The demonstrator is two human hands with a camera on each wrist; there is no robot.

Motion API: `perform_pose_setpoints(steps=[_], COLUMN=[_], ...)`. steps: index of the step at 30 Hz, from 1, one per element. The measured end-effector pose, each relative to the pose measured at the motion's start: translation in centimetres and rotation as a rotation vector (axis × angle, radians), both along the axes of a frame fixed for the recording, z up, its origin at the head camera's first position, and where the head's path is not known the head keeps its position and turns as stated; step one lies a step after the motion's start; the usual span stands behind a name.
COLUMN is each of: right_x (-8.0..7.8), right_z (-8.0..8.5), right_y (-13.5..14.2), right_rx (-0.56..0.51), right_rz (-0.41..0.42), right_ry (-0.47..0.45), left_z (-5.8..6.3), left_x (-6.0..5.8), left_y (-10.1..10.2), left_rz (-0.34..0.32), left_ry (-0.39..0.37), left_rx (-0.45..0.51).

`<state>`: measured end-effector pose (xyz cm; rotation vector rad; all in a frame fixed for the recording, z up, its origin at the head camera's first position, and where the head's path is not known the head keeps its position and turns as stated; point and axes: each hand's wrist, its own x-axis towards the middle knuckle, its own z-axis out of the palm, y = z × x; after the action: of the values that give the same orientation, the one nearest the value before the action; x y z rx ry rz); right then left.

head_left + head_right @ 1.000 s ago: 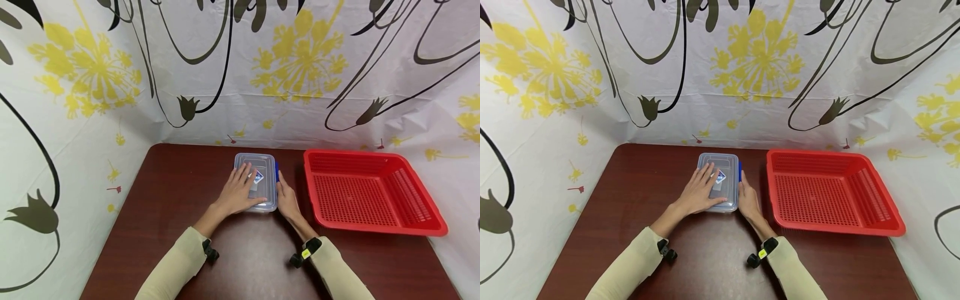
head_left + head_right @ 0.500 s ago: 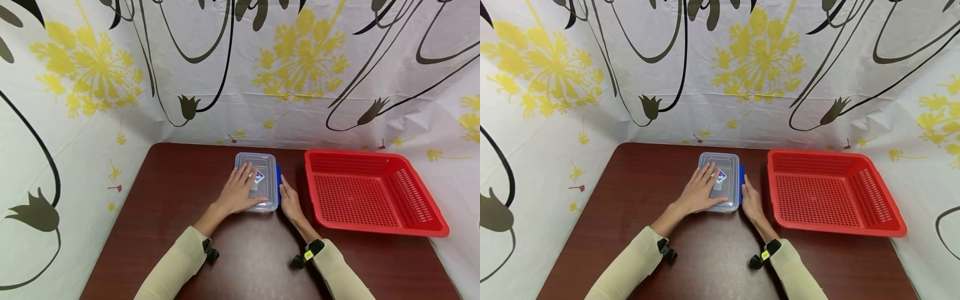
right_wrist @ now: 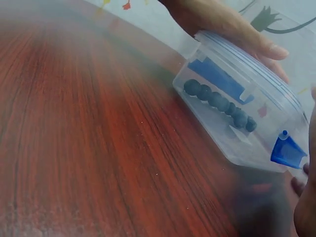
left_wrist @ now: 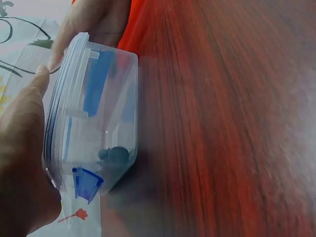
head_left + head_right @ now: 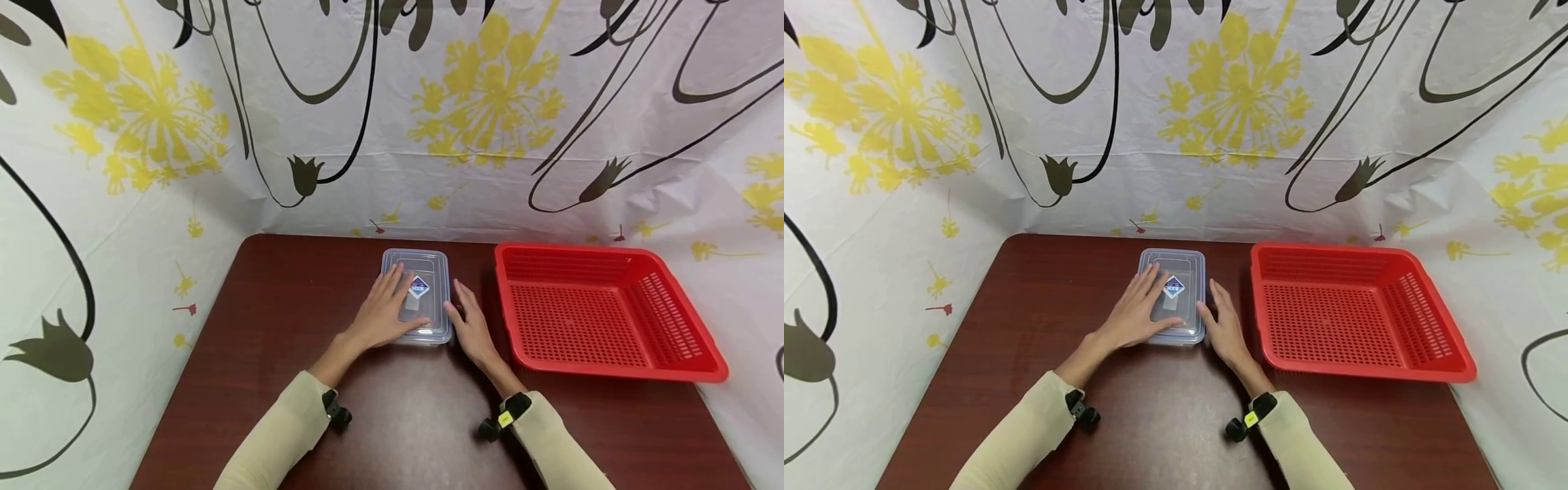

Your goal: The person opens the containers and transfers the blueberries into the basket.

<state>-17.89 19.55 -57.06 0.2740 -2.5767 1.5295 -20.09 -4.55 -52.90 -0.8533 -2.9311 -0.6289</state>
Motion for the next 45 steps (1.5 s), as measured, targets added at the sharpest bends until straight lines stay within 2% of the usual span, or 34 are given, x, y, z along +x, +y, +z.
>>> perform_pose_setpoints(steps=[6,11,17,25,34,39,45], right_x=[0.5,0.9,1.2,1.3,1.3,1.4,1.3], right_z=[0.5,0.8,0.7,0.7,0.6,0.5,0.8], right_y=[-0.1,0.0,0.0,0.0,0.0,-0.1,-0.1], right_rx=[0.111,0.145,0.151,0.195,0.171,0.180,0.182], right_rz=[0.092,0.183,0.194,0.183,0.203,0.190,0.184], right_ry=[0.060,0.141,0.179,0.164,0.185,0.174,0.204], left_z=[-0.1,-0.1,-0.6,-1.1,-0.8,-0.6,-0.3], left_x=[0.5,1.2,1.8,1.9,2.0,2.0,1.8], left_y=[-1.5,-2.7,-3.5,-3.6,-3.6,-3.7,-3.8], left_rz=[0.021,0.045,0.056,0.047,0.040,0.019,0.010], left_ry=[-0.061,-0.171,-0.262,-0.264,-0.229,-0.217,-0.182], left_rx=[0.092,0.173,0.262,0.277,0.275,0.263,0.278])
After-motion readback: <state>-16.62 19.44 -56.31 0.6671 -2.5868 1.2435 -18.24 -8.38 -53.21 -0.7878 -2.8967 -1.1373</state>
